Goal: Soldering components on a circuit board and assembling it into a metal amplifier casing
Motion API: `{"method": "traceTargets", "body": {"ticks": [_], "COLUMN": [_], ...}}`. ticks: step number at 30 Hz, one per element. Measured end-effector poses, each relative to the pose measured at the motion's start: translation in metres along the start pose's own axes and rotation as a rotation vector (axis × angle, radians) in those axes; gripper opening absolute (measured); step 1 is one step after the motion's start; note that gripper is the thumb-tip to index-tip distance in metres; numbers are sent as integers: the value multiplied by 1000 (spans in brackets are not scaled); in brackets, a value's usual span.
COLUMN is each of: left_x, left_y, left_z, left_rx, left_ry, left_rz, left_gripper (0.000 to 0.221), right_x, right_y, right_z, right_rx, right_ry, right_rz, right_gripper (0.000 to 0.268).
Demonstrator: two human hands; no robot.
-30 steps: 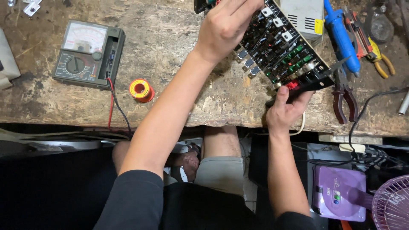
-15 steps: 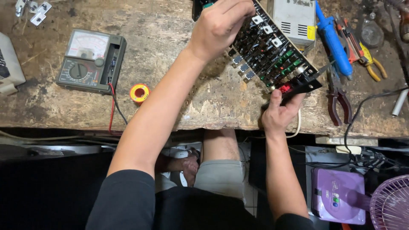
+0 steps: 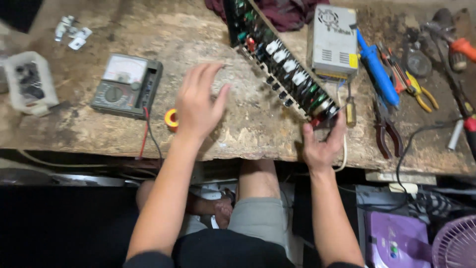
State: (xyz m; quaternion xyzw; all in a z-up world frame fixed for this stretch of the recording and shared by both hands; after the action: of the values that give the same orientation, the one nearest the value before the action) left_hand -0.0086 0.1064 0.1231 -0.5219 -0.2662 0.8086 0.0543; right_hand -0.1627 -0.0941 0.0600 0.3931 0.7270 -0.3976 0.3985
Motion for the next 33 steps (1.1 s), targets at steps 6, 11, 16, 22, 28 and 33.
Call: {"method": "traceTargets", "body": {"ticks": [6, 11, 16, 22, 28, 33], "left_x": [75, 99, 113, 117, 121, 123], "left_y": [-39, -38, -38, -47, -50, -39], "left_z": [-42, -71, -77, -71, -74, -71], "left_rx": [-191, -159, -122, -52, 11, -74], "left_ry": [-354, -434, -494, -543, -604, -519], "left_rz": [-315, -281, -154, -14, 28, -93], "left_gripper": [58, 52, 47, 54, 52, 49], "right_x": [-5, 10, 30, 36, 25, -46], "right_y": [8, 13, 20, 23, 17, -50], "right_z": [-65, -87, -87, -88, -88, -4], "right_rx": [-109, -107, -9, 79, 14, -45], "right_ry": [-196, -353, -393, -423, -446, -117], "right_rz": [-172, -259, -357, -394, -542, -193], "right_gripper": [41, 44, 47, 43, 49, 18]}}
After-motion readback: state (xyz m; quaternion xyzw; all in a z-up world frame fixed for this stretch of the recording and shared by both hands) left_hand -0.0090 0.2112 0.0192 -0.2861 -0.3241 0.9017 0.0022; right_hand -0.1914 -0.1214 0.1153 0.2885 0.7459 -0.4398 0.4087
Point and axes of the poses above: each hand's wrist, its own x-axis away from the middle knuckle, its own y-axis out of the palm, z = x × y, the point moved 10 cm from there along -x, towards the middle knuckle, and after that the axes turned 2 degrees about x, right-handed, at the moved point
